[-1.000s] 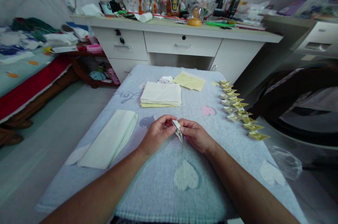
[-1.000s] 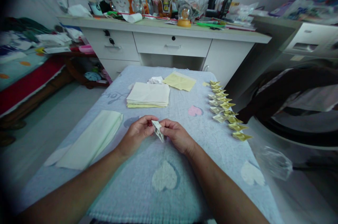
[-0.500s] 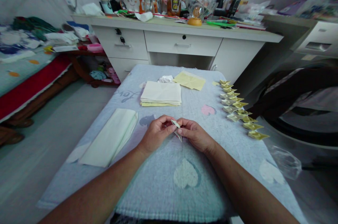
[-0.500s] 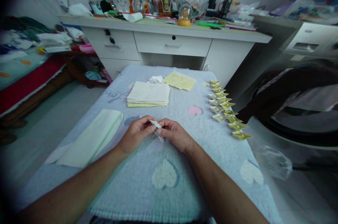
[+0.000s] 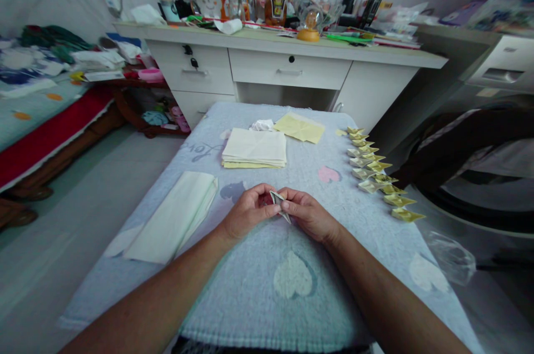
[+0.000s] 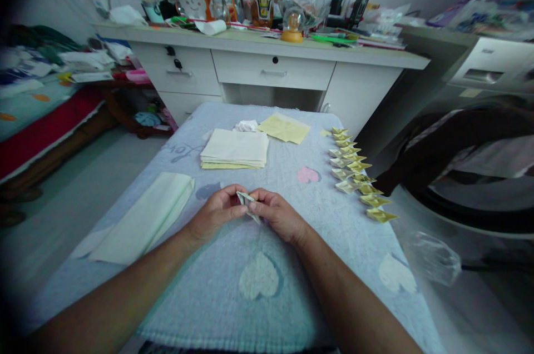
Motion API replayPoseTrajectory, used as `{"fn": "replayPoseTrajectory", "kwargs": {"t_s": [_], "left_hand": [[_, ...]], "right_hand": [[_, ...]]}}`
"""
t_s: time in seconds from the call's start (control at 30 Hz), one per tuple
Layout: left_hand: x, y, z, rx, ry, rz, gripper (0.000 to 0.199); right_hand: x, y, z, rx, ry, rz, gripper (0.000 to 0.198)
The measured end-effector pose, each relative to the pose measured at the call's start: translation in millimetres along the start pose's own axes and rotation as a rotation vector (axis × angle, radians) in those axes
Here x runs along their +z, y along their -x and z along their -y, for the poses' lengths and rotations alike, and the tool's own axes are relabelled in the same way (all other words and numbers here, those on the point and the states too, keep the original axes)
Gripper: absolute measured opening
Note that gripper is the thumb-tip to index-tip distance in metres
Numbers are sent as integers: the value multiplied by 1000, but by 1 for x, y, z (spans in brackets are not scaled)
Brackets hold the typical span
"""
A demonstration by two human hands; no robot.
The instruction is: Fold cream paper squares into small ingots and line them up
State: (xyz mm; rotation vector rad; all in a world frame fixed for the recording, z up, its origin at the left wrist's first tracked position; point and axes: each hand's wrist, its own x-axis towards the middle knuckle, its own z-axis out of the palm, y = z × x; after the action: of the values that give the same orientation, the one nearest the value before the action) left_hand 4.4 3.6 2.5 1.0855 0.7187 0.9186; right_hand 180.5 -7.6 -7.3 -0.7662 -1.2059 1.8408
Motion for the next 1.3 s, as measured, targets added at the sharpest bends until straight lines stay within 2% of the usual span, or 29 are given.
{"fn": "replayPoseTrajectory", "kwargs": {"t_s": [0.33, 0.57, 0.73, 0.93, 1.1, 1.3], "left_hand": [[0, 0, -4, -12, -18, 57, 33], [-2, 0, -1, 20, 8, 75, 27], [-5, -2, 1, 21, 5, 6, 25], [-6, -3, 3, 19, 28, -82, 25], [-5, -4, 5, 27, -22, -88, 24], [-2, -2, 1, 4, -31, -92, 27]], "right_hand": [[1, -1, -1, 18, -115, -1, 27], [3, -1, 5, 0, -102, 4, 32], [2, -1, 7, -48, -45, 24, 30], [3, -2, 4, -115, 50, -71, 43], [8, -4, 2, -234, 187, -141, 41], [11, -3, 5, -208, 207, -147, 34]]}}
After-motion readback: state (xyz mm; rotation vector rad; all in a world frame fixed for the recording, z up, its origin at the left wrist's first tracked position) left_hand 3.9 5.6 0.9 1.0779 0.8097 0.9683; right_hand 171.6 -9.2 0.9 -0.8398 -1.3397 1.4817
